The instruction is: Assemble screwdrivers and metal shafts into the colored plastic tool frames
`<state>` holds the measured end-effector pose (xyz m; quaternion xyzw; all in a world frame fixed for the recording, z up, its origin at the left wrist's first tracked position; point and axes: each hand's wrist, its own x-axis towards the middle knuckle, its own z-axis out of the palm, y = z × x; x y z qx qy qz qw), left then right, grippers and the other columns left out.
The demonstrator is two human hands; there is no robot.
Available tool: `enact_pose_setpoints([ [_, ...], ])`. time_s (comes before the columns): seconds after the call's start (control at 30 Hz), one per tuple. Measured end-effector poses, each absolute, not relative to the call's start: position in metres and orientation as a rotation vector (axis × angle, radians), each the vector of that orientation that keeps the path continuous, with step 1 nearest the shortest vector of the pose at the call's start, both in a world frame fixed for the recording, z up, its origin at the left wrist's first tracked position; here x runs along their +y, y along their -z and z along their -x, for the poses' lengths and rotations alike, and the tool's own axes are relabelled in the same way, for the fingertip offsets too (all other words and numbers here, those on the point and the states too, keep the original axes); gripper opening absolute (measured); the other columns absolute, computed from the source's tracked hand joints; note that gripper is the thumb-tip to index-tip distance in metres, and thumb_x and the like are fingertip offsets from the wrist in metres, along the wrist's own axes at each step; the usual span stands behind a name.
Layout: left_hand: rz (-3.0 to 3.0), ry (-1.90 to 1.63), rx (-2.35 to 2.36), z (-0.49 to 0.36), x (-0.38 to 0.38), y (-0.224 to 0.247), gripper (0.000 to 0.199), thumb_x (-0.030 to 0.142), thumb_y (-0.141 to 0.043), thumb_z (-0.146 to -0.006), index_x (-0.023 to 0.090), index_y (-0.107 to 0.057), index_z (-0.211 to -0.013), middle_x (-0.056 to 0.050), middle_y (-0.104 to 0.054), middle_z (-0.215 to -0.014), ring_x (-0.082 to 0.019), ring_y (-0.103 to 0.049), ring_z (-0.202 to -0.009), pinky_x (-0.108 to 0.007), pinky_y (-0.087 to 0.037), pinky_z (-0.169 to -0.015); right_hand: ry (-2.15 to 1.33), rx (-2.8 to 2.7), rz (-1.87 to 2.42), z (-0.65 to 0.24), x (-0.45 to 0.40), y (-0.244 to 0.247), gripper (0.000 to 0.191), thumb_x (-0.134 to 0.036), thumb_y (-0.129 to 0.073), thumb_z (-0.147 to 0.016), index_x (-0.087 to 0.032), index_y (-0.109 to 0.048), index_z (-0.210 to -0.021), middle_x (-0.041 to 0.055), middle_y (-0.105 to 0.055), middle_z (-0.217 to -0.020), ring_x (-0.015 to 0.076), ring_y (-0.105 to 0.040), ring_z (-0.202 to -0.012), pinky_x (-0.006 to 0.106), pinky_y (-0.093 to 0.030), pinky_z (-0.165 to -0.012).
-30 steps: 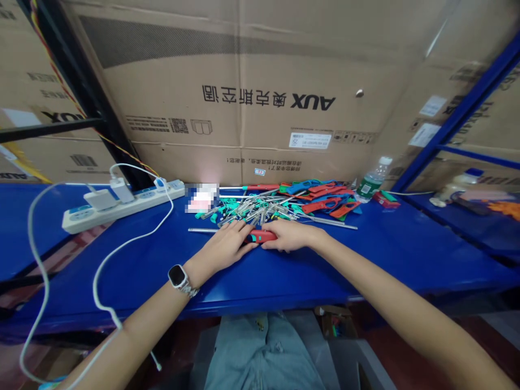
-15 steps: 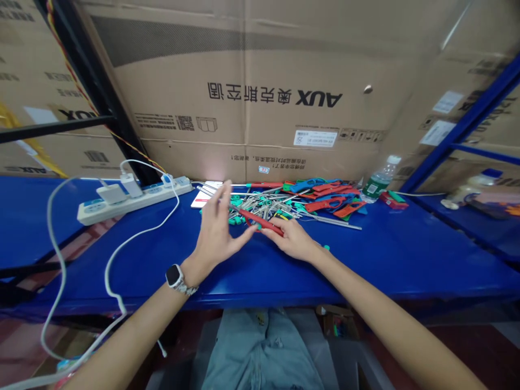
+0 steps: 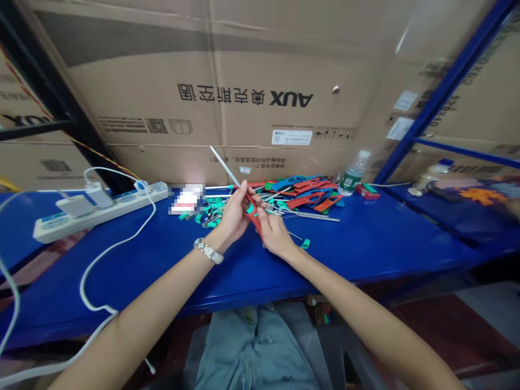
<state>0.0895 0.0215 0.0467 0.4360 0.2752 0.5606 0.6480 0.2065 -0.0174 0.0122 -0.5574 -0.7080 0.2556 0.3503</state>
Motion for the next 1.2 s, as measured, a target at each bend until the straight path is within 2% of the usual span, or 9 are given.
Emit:
enact_pose_setpoints([
  [0.1, -0.945, -1.25, 0.542, -0.104, 0.024, -0.049, 0.047, 0.053, -0.06, -0.101, 0.022, -0.04, -0.071, 0.01, -0.03, -0.055, -0.007, -0.032, -0.045, -0.022, -0.046, -0.053, -0.626, -1.831, 1.576, -0.216, -0.021, -0.016, 0.052, -0.047, -0.025, -0.111, -0.023, -0.06, -0.082, 0.0076, -0.071, -0.084, 0.0233, -0.067, -0.082, 0.031, -0.04, -0.07],
  [0.2, -1.009, -1.222, 0.542, -0.111, 0.023, -0.047, 0.051, 0.055, -0.064, -0.098, 0.022, -0.037, -0.07, 0.011, -0.023, -0.056, -0.006, -0.022, -0.044, -0.019, -0.033, -0.044, -0.464, -1.867, 1.701, -0.235, -0.036, -0.019, 0.041, -0.054, -0.04, -0.107, -0.024, -0.062, -0.091, 0.0039, -0.072, -0.082, 0.023, -0.068, -0.08, 0.03, -0.035, -0.066],
  [0.33, -1.494, -1.103, 0.702, -0.109, 0.019, -0.049, 0.046, 0.056, -0.061, -0.097, 0.023, -0.04, -0.073, 0.009, -0.029, -0.058, -0.008, -0.026, -0.044, -0.021, -0.024, -0.042, -0.096, -1.896, 1.913, -0.275, -0.064, -0.016, 0.038, -0.058, -0.043, -0.104, -0.024, -0.06, -0.111, 0.0054, -0.074, -0.085, 0.0252, -0.071, -0.081, 0.03, -0.031, -0.064],
  [0.5, -2.445, -0.777, 1.084, -0.107, 0.013, -0.05, 0.029, 0.036, -0.05, -0.101, 0.022, -0.048, -0.076, 0.0, -0.051, -0.063, -0.018, -0.049, -0.055, -0.03, -0.036, -0.057, 0.036, -2.002, 2.176, -0.304, -0.078, -0.004, 0.035, -0.044, -0.048, -0.102, -0.02, -0.055, -0.126, 0.0126, -0.077, -0.091, 0.0295, -0.073, -0.08, 0.032, -0.031, -0.063],
  [0.63, -2.709, -0.47, 1.331, -0.109, 0.013, -0.041, 0.026, 0.036, -0.041, -0.104, 0.021, -0.058, -0.092, -0.009, -0.066, -0.075, -0.03, -0.066, -0.07, -0.036, -0.044, -0.066, -0.041, -1.994, 2.123, -0.31, -0.069, -0.001, 0.026, -0.032, -0.047, -0.1, -0.023, -0.058, -0.122, 0.0073, -0.076, -0.086, 0.0263, -0.071, -0.077, 0.031, -0.031, -0.064],
  [0.77, -2.766, -0.379, 1.411, -0.106, 0.022, -0.032, 0.031, 0.038, -0.037, -0.105, 0.019, -0.061, -0.102, -0.015, -0.072, -0.084, -0.036, -0.07, -0.076, -0.039, -0.045, -0.066, -0.293, -1.762, 1.876, -0.319, -0.045, -0.003, 0.016, -0.03, -0.051, -0.096, -0.025, -0.061, -0.108, -0.0016, -0.064, -0.067, 0.0201, -0.061, -0.065, 0.028, -0.03, -0.062],
  [0.9, -2.819, -0.353, 1.429, -0.096, 0.031, -0.03, 0.032, 0.037, -0.035, -0.105, 0.019, -0.061, -0.102, -0.016, -0.073, -0.084, -0.035, -0.071, -0.074, -0.038, -0.045, -0.065, -0.942, -0.986, 1.39, -0.318, -0.005, -0.015, 0.004, -0.025, -0.054, -0.091, -0.022, -0.057, -0.089, -0.0065, -0.051, -0.053, 0.0128, -0.042, -0.047, 0.024, -0.028, -0.051],
  [1.03, -2.815, -0.324, 1.55, -0.073, 0.034, -0.033, 0.029, 0.035, -0.037, -0.104, 0.02, -0.061, -0.1, -0.014, -0.073, -0.081, -0.032, -0.071, -0.074, -0.037, -0.047, -0.067, -1.07, -0.842, 1.263, -0.292, 0.033, -0.033, 0.01, -0.025, -0.051, -0.09, -0.021, -0.054, -0.082, -0.0053, -0.051, -0.056, 0.009, -0.038, -0.044, 0.021, -0.025, -0.044],
  [1.2, -2.721, -0.287, 1.765, -0.028, 0.026, -0.032, 0.041, 0.046, -0.031, -0.108, 0.02, -0.062, -0.104, -0.013, -0.074, -0.085, -0.03, -0.074, -0.081, -0.033, -0.049, -0.07, -1.11, -0.806, 1.14, -0.233, 0.062, -0.041, 0.017, -0.029, -0.049, -0.095, -0.021, -0.053, -0.08, -0.0094, -0.039, -0.051, 0.0079, -0.029, -0.041, 0.021, -0.022, -0.042],
])
